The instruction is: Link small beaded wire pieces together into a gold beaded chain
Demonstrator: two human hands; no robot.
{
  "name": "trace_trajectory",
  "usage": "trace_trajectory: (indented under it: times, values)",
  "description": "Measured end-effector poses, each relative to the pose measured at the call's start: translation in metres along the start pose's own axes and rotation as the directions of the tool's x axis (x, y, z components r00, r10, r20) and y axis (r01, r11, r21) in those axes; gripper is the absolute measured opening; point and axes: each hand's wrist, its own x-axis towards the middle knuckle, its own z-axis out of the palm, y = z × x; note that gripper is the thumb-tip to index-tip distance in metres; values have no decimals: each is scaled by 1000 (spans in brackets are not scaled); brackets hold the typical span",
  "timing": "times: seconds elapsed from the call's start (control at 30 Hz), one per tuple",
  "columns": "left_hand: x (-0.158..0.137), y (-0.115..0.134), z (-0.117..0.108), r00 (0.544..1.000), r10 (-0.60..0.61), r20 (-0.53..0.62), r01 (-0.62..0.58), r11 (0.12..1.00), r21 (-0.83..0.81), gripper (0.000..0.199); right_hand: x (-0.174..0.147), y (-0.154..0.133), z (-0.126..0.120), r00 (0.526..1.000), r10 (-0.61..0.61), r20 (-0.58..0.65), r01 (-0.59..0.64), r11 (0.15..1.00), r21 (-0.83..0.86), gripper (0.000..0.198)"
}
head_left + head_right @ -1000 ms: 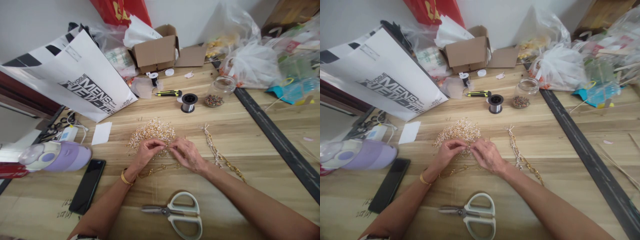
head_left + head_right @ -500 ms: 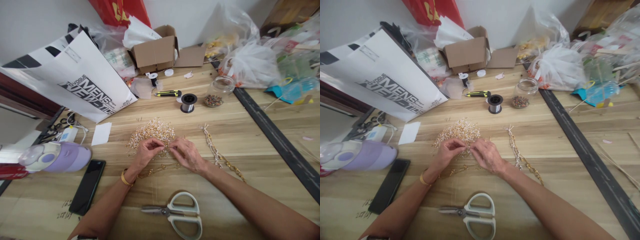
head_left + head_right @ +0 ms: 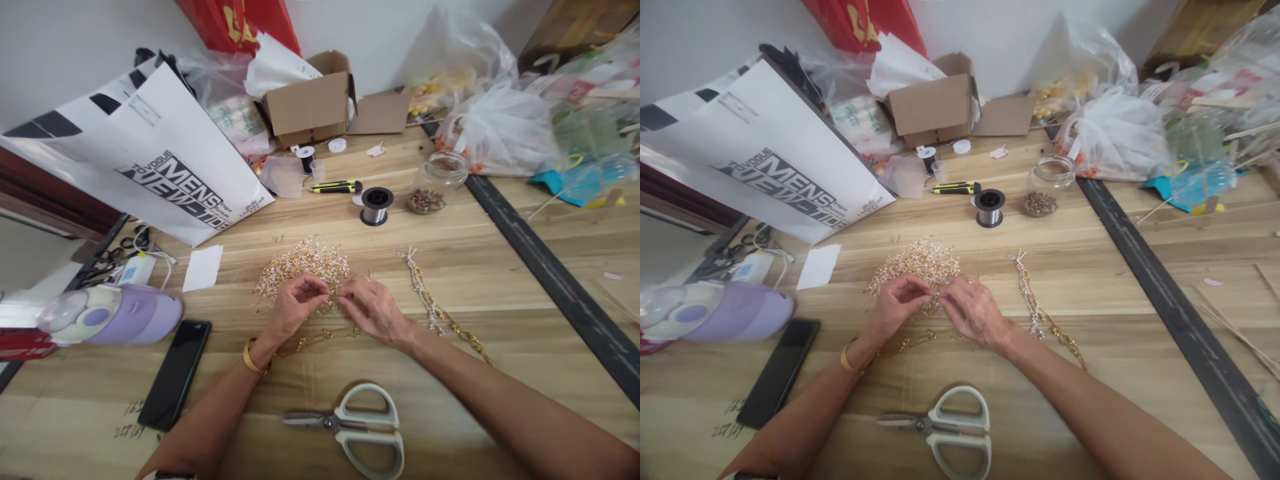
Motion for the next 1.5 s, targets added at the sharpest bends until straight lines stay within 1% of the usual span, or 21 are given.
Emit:
trace_trajectory:
  times: [0.17,0.23,0.37,0.43,0.6,0.73,0.8,1.0,1.23,1.4,1.5]
  values:
    - [-1,-3,1,999,42,5,-42,999,29,15,0,0,0,1000,-5,12,5,1000,-2,8]
    - [-2,-3,1,997,76,-8,-75,994,76,14,0,-1,0,1000,-11,15,11,1000,-13,8]
    - [-4,-2,4,981,190,-25,-180,960,214,11,0,-1,-1,1000,-15,12,16,999,-43,8]
    - [-5,-3,5,970,243,-14,-230,933,278,10,0,-1,-1,1000,-16,10,17,999,-46,7]
    - [-6,-5,4,943,331,20,-305,845,439,8,0,-1,-1,1000,-24,1,24,998,-63,5]
    - [-6,-5,4,902,427,66,-393,747,537,8,0,-1,-1,1000,-17,9,18,997,-77,5]
    - [-6,-5,4,886,458,80,-421,717,556,8,0,-1,-1,1000,-16,11,17,997,-78,5]
    - [-6,-5,5,857,505,103,-468,677,568,7,0,-1,0,1000,-24,8,24,997,-67,4]
    - [-7,-7,4,869,486,96,-449,693,564,7,1,-1,0,1000,-27,15,28,998,-64,5]
    - [-7,-6,5,866,491,97,-450,680,578,8,0,0,0,999,-27,24,28,997,-66,5]
    - [-7,-6,5,855,509,97,-464,669,581,9,0,0,1,1000,-21,22,23,997,-75,5]
